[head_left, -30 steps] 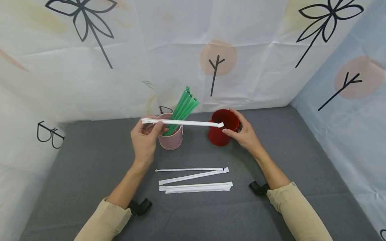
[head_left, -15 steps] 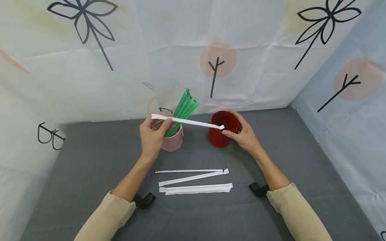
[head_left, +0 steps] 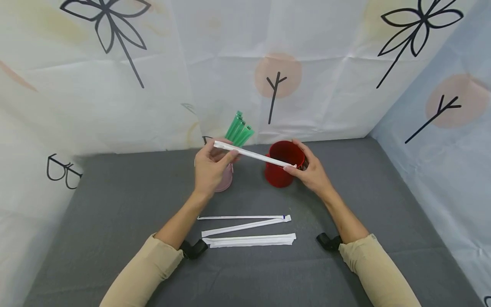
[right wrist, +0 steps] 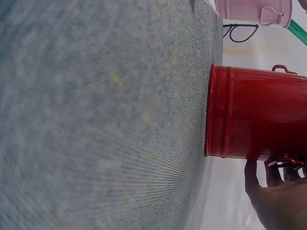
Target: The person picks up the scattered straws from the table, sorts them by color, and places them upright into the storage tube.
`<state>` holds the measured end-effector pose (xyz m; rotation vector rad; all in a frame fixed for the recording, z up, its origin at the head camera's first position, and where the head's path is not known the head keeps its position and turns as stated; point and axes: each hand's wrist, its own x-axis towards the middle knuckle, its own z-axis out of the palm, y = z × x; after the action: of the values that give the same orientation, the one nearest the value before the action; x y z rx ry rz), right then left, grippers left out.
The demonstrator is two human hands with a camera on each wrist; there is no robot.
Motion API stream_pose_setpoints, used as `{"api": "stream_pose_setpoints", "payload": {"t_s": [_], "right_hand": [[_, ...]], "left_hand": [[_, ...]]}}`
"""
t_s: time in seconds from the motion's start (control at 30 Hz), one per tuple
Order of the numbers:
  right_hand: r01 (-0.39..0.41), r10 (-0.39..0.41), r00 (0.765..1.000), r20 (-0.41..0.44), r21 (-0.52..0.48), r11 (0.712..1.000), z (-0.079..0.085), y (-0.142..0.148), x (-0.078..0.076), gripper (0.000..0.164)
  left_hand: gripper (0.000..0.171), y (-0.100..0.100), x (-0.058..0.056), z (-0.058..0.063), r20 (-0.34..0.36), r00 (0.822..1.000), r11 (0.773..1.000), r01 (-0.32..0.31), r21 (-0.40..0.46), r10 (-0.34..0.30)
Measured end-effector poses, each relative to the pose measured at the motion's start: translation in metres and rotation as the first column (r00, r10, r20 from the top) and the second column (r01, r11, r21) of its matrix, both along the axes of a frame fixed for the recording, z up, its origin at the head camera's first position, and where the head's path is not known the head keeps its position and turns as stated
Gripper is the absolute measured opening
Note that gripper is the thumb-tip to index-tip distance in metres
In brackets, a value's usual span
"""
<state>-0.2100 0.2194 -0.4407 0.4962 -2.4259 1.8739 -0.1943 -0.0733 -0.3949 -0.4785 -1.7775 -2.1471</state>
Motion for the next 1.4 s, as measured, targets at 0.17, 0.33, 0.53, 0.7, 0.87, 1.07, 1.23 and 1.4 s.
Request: {"api": "stream_pose_setpoints", "payload": {"t_s": [0.17,0.33,0.53,0.7,0.87,1.07,1.23,1.4], "right_hand": [[0.001,-0.001,1.0,-0.003,-0.03,1.0,0.0,0.002,-0.001,0.08],[0.01,-0.01,1.0,-0.006,-0.004,1.0,0.001,0.002,-0.001,0.079],[0.016,-0.016,1.0,-0.011,-0.004,1.0,0.0,0.002,0.001,0.078],[0.016,-0.016,1.0,-0.017,0.008,1.0,0.0,0.002,0.0,0.078],[0.01,-0.01,1.0,-0.022,-0.001,1.0,0.0,0.001,0.0,0.078],[0.012,-0.012,1.0,-0.028,-0.003,1.0,-0.002,0.0,0.0,0.077],[0.01,-0.01,0.999,-0.031,0.003,1.0,-0.003,-0.001,0.001,0.077],[0.012,-0.012,1.0,-0.02,0.011,1.0,0.004,-0.003,0.004,0.077]], "left_hand": [[0.022,0.007,-0.002,0.003,-0.021,0.998,0.997,0.067,0.036,-0.066],[0.018,0.016,-0.004,0.006,-0.009,0.997,0.995,0.081,0.062,-0.08],[0.021,0.029,-0.002,0.006,0.026,1.0,0.999,0.005,0.047,-0.006],[0.016,0.036,-0.001,0.004,0.042,0.999,0.999,-0.023,0.038,0.021],[0.018,0.042,-0.001,0.0,0.066,0.998,1.0,-0.023,0.021,0.022],[0.021,0.047,-0.002,-0.005,0.047,0.999,1.0,-0.006,-0.004,0.006],[0.016,0.053,-0.003,-0.006,0.058,0.998,1.0,-0.005,-0.014,0.005],[0.015,0.059,-0.004,-0.009,0.068,0.997,0.999,-0.021,-0.039,0.024]]}}
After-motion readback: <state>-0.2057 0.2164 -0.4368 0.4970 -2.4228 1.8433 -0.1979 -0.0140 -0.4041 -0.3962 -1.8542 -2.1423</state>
